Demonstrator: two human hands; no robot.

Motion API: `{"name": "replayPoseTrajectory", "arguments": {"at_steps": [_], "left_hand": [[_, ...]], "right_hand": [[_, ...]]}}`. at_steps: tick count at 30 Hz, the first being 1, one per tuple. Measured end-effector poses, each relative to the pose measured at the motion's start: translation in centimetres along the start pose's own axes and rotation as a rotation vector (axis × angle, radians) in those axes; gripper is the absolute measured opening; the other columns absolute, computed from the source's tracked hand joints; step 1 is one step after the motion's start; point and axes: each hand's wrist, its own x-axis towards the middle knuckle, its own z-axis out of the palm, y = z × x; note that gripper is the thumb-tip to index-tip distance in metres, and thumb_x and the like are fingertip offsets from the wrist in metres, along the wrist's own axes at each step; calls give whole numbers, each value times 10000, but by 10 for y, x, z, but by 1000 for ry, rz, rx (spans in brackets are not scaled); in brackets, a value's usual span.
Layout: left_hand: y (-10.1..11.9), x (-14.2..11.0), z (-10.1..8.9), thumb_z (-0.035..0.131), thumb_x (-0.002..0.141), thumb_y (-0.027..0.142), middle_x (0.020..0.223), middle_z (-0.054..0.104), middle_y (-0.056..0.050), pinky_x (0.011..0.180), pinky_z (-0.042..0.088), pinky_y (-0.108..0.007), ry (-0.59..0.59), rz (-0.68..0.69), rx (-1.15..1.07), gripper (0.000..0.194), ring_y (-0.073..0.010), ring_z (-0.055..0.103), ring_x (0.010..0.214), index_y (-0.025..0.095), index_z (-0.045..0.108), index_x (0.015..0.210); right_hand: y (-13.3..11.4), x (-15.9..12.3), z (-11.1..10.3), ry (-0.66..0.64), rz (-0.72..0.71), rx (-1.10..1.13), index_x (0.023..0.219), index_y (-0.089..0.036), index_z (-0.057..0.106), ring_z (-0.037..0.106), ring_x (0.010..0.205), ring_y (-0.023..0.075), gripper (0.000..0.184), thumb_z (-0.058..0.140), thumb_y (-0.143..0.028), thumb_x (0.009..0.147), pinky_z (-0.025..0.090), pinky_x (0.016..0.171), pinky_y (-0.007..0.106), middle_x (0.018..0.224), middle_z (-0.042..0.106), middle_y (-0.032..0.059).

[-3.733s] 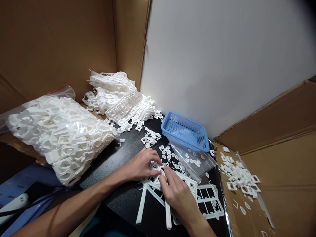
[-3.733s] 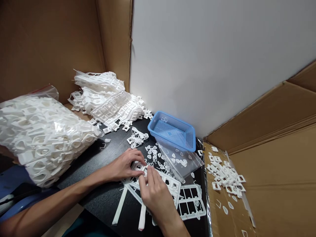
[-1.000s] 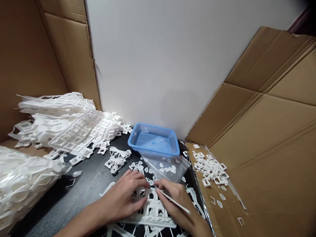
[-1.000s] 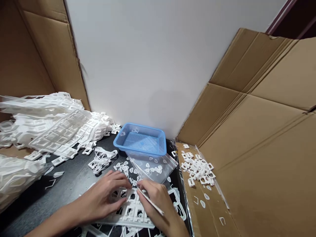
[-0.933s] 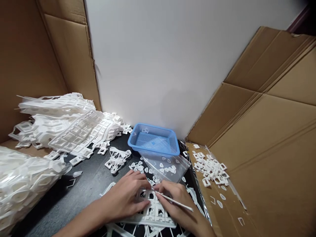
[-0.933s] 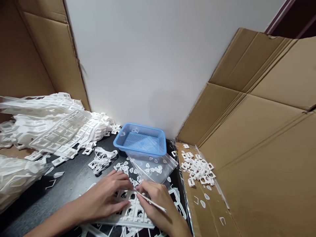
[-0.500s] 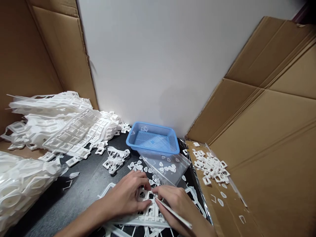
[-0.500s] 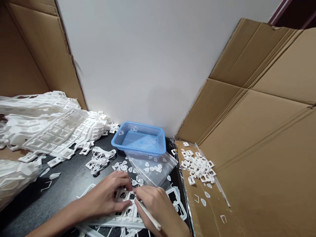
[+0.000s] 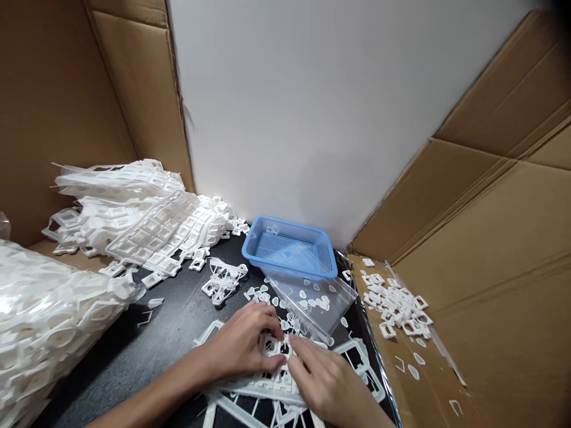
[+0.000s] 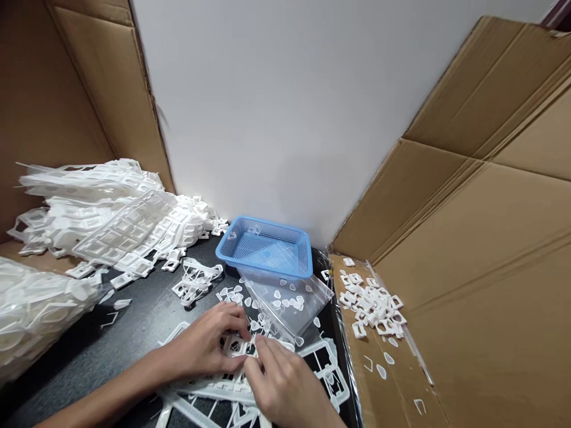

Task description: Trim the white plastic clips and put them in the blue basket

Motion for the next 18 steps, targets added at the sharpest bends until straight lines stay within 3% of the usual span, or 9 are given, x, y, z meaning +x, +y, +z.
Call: {"name": "replayPoseTrajectory", "arguments": {"at_steps": [6,9,11,16,18], "left_hand": [[6,1,-4,840,775,335,998,688,-37,929,466,-405,-16,4,37,210,-257,642,991,211,760,925],[10,1,-7,829,794,359,1008,688,-46,922,469,-401,-32,7,55,219,-265,638,1006,198,753,922],[12,1,-9,819,795,355,1001,686,-47,905,471,-388,-41,18,68,225,-260,637,994,190,741,926],[14,0,-14,779,779,315,917,658,-33,818,458,-347,-68,57,126,193,-220,623,867,175,691,878],[14,0,-14,768,782,323,912,654,-35,798,450,-341,-67,59,137,199,-221,618,862,174,686,886]], "right_hand": [[13,-12,-8,30,172,79,1042,-146,609,744,1199,280,242,443,19,983,647,944,363,1311,727,245],[16,-15,-15,157,292,134,1068,-168,603,743,1200,281,235,514,26,970,642,911,366,1422,664,245],[19,-14,-21,161,394,259,1079,-194,616,765,1142,254,202,534,-28,998,640,867,342,1389,701,190],[26,-9,-38,-248,607,615,1027,-242,676,778,988,195,112,569,-213,1039,600,870,308,1137,793,36],[26,-9,-41,-315,619,648,1068,-245,683,762,963,188,119,569,-225,1038,575,865,308,1077,783,18]]}}
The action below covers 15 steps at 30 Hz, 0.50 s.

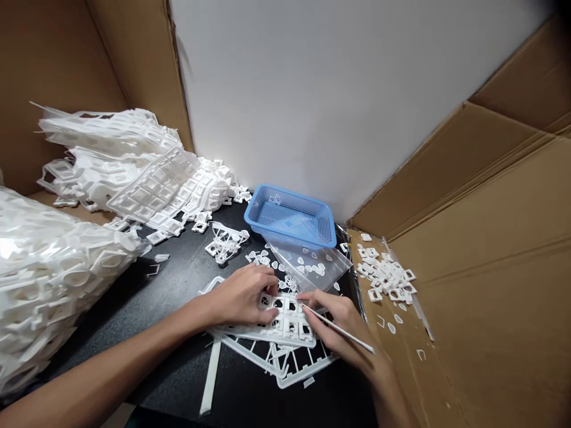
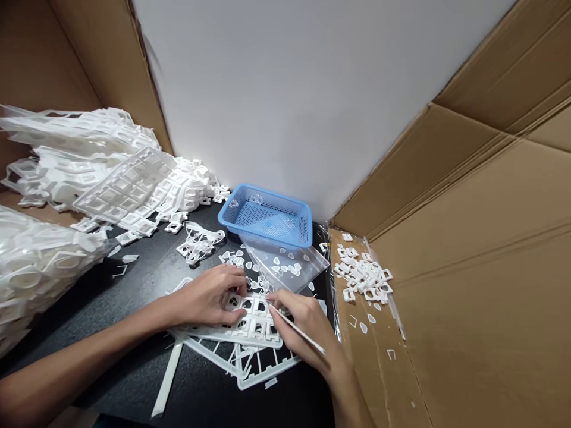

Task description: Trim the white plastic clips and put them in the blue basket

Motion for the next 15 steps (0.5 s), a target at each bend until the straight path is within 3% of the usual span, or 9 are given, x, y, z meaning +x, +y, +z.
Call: {"name": "replayPoseTrajectory", "arguments": {"at_steps": [6,11,15], "left_hand": [[-1,0,1,753,808,347,947,664,-46,821,449,-347,-15,-2,-22,220,-230,622,897,172,699,929],[-2,1,1,767,804,357,938,675,-35,808,439,-344,-27,-1,-34,229,-229,623,890,178,687,922],[-2,1,0,776,799,339,954,686,-31,822,437,-345,-23,1,-42,218,-223,627,894,178,685,914]], "right_hand": [[3,-3,3,-77,-26,-44,1247,-271,650,744,949,189,246,568,-195,1028,555,849,321,1056,761,8],[6,-3,5,-94,-141,-131,1137,-236,636,752,1047,216,158,521,-172,1048,584,887,349,1185,764,52],[9,-3,11,-49,-294,-227,1149,-203,612,765,1074,237,194,505,-94,1029,608,898,359,1189,770,98]]}}
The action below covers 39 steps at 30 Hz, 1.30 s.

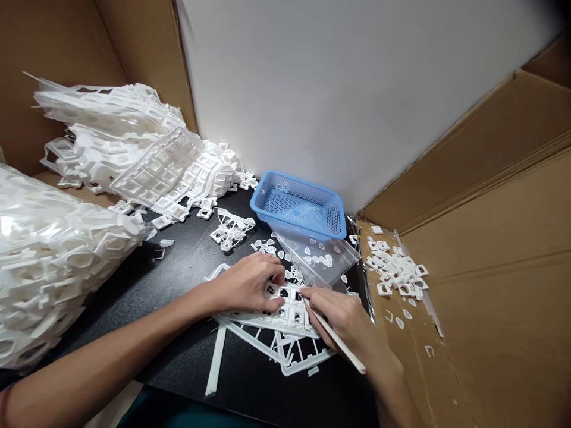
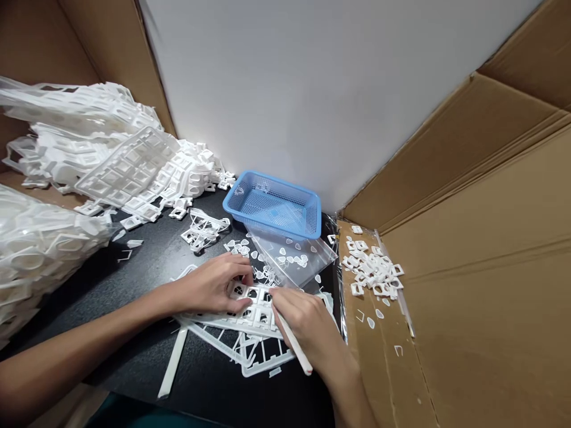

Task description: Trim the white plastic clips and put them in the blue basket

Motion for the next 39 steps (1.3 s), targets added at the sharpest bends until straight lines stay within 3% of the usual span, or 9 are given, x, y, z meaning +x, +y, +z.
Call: {"name": "replayPoseTrajectory", "arguments": {"at_steps": [7,16,19,24,34,39], "left_hand": [[-1,1,1,785,786,329,937,684,-27,830,438,-350,-1,1,-10,217,-215,623,881,169,687,894],[0,2,0,779,795,325,922,683,-30,812,426,-346,-7,7,-3,203,-211,617,861,172,689,892],[0,2,0,780,802,338,926,683,-32,812,421,-348,-7,4,5,212,-216,617,873,173,691,900],[-1,3,1,777,804,349,933,685,-28,811,416,-350,-7,13,14,218,-216,615,874,177,691,908],[-3,1,4,759,813,365,898,673,-22,786,421,-347,8,25,20,214,-213,615,852,183,671,884],[-3,2,4,766,811,357,899,680,-24,792,429,-345,21,39,19,212,-207,617,849,177,691,893]], "right_hand": [[-1,-2,6,65,-80,-106,975,-198,570,771,1092,265,197,480,-25,1002,625,851,367,1116,773,134],[-4,-5,-7,161,96,100,1208,-236,645,772,1026,198,236,565,-107,1027,610,878,327,1173,772,63],[-2,-6,-7,112,101,109,1231,-241,642,757,1109,218,244,584,-134,1021,606,955,358,1184,776,54],[-1,-4,-5,-9,99,45,1090,-226,640,751,1137,235,145,536,-140,1038,611,901,382,1260,759,71],[-1,-5,-9,-26,105,86,989,-237,636,751,1154,234,134,546,-148,1034,610,942,375,1226,772,62],[-3,-2,-2,11,24,-17,1007,-223,630,769,1115,238,167,527,-92,1019,639,919,368,1144,791,88]]}}
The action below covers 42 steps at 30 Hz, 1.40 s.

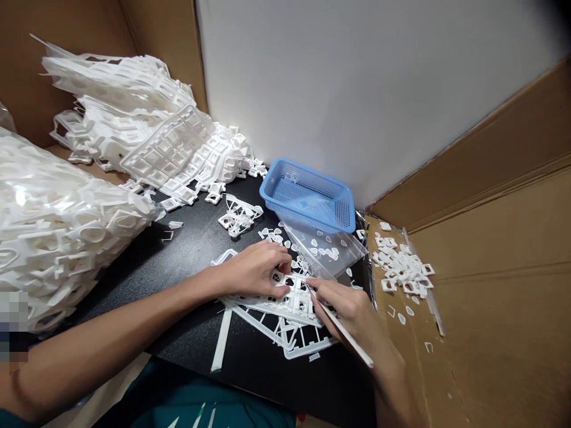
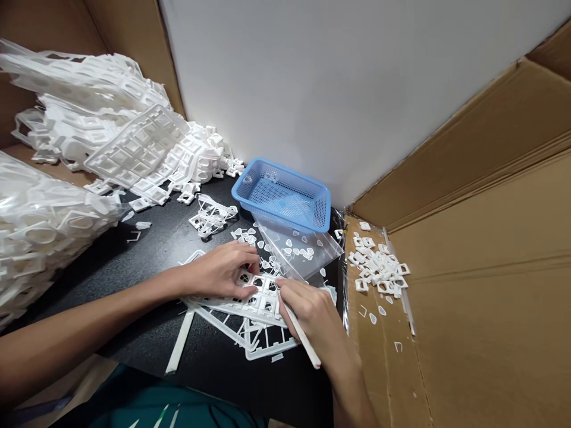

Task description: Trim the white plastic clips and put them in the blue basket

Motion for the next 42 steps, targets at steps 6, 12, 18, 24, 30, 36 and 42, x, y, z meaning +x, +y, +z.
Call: {"name": "replayPoseTrajectory", "arguments": {"at_steps": [6,12,18,24,30,36,42], "left_hand": [[0,1,-2,776,827,345,903,687,-35,785,433,-336,-17,23,7,202,-203,627,847,173,707,907],[0,0,-4,777,842,368,901,688,-47,743,424,-321,-16,24,10,216,-203,621,827,172,717,909],[1,-1,-5,771,840,367,895,685,-43,745,428,-321,-14,20,-2,213,-196,621,823,170,717,901],[0,-1,-3,765,836,356,901,686,-45,757,432,-331,-6,22,2,199,-203,622,827,173,710,892],[0,-2,-4,747,795,313,872,669,-28,694,422,-327,10,53,23,159,-184,594,765,180,682,855],[-5,-6,-18,711,727,277,859,671,-27,714,423,-339,-29,86,98,155,-192,593,742,189,667,847],[1,-6,-17,636,847,213,1038,708,-72,889,444,-366,-28,112,58,217,-238,647,938,184,727,1043]], "right_hand": [[-11,2,13,76,-132,-301,994,-184,610,776,1098,302,181,538,-21,964,646,961,442,1148,788,147],[-12,2,13,103,-146,-349,924,-211,580,781,1068,263,207,513,-22,976,638,953,392,1090,797,123],[-3,1,11,270,-46,-232,922,-218,573,798,895,217,182,561,-46,981,635,815,346,1111,801,111],[-2,-1,15,505,0,-290,991,-223,616,809,816,218,176,623,-51,953,630,696,327,1225,793,118],[-1,-3,7,632,204,-115,1007,-243,686,817,920,258,103,688,-151,960,667,763,375,1200,805,88],[0,-2,-5,286,240,274,897,-242,664,771,1104,250,95,667,-192,977,626,984,424,1164,801,52],[4,-2,-9,172,123,272,889,-239,635,693,1270,262,139,639,-124,966,499,1190,542,1147,799,54]]}}
